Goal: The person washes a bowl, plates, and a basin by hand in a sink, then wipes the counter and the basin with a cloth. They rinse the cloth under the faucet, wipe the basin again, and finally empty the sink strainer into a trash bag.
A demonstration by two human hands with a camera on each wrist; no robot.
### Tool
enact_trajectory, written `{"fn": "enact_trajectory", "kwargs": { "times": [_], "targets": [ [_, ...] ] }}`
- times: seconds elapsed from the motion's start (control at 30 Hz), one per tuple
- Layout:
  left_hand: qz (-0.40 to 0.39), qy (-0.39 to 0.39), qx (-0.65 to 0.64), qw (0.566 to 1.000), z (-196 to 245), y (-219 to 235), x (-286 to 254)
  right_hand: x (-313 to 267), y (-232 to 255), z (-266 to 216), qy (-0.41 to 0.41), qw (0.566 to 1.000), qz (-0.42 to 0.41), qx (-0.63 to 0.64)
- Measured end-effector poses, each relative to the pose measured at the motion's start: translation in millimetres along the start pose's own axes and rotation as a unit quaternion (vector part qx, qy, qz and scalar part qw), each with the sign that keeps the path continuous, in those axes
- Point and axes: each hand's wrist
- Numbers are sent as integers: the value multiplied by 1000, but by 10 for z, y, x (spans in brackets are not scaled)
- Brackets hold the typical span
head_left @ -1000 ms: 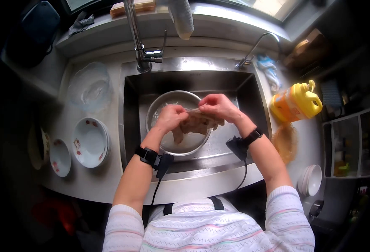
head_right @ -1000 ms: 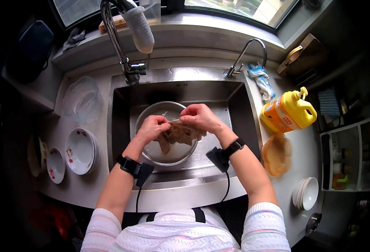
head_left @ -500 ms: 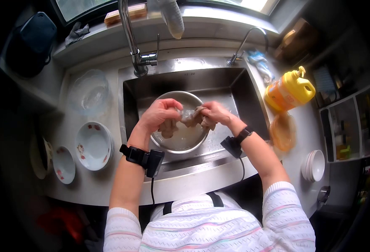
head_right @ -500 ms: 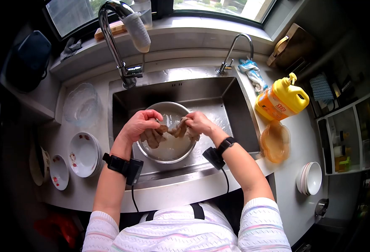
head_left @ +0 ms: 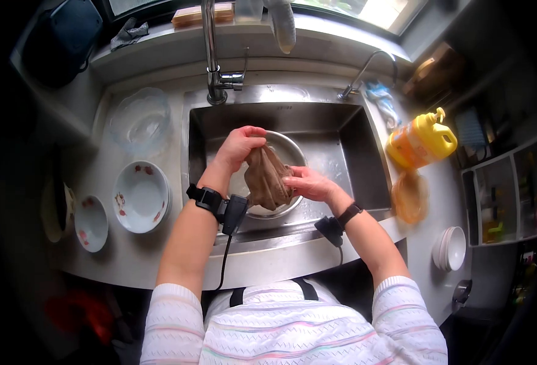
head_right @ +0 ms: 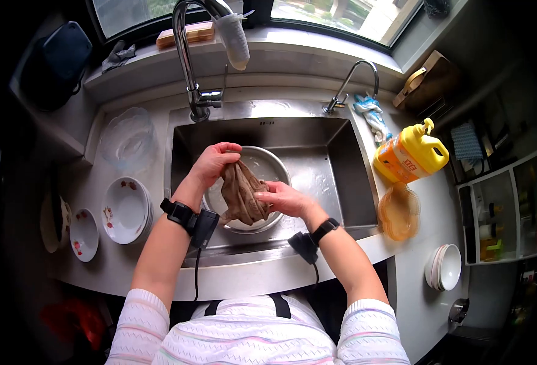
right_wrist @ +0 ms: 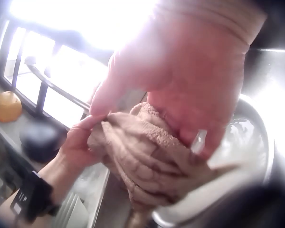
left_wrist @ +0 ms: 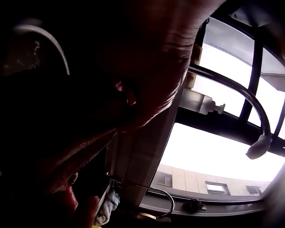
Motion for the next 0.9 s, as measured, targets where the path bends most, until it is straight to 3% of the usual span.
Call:
{"fn": "enact_trajectory", "kwargs": {
  "times": [0.07, 0.13, 0.17, 0.2, 0.27, 0.3, 0.37, 0.4, 0.43, 0.47, 0.6, 0.63, 0.67, 0.7, 0.77, 0.8, 0.87, 0.9],
  "targets": [
    [25, -22, 22, 999, -188, 91, 77, 77, 25, 92, -2, 1000, 0, 14],
    [107, -99, 69, 987, -361, 170, 121, 115, 81, 80, -5, 993, 38, 112],
    [125, -51, 78, 988, -396, 206, 47, 78, 106, 40, 7, 988, 62, 138],
    [127, -55, 77, 987, -414, 181, -46, 32, 112, -13, 9, 989, 60, 135],
    [139, 65, 79, 985, -459, 100, -186, -36, 152, -104, 26, 978, 74, 193],
    [140, 60, 77, 985, -529, 34, -208, -50, 186, -122, 27, 977, 68, 200],
    [161, 154, 20, 975, -764, -152, -159, -68, 249, -138, 27, 972, 59, 225],
    [162, 149, 17, 975, -872, -245, -126, -70, 281, -133, 25, 965, 54, 254],
    [56, 171, -155, 971, -949, -361, -109, -79, 323, -130, 22, 962, 41, 271],
    [-55, 186, -318, 928, -1016, -471, -90, -95, 385, -141, 25, 962, 38, 269],
    [-151, 141, -380, 902, -820, -1067, -292, -296, 711, -308, 43, 977, 156, 142],
    [-138, 134, -366, 911, -845, -1168, -246, -363, 855, -364, 78, 969, 229, -58],
    [-123, 126, -353, 919, -870, -1261, -199, -439, 1011, -418, 104, 915, 294, -255],
    [-113, 145, -369, 911, -838, -1355, -183, -513, 1222, -461, 176, 885, 293, -315],
    [-124, 128, -369, 912, -756, -1583, -122, -929, 1349, -891, 263, 894, 263, -249],
    [-124, 111, -378, 911, -711, -1683, -106, -1263, 1298, -1229, 299, 858, 298, -292],
    [-152, 96, -382, 907, -522, -1935, -88, -1629, 1594, -1665, 422, 830, 294, -215],
    [-170, 88, -383, 904, -395, -2080, -105, -1836, 1699, -1921, 459, 780, 334, -265]
  ]
}}
Point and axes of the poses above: each hand's wrist, its own x-axis towards the middle knuckle, its own y-axis out of the back of the hand, z = x × y, and after that the axes turned 11 degrees about z, right-handed
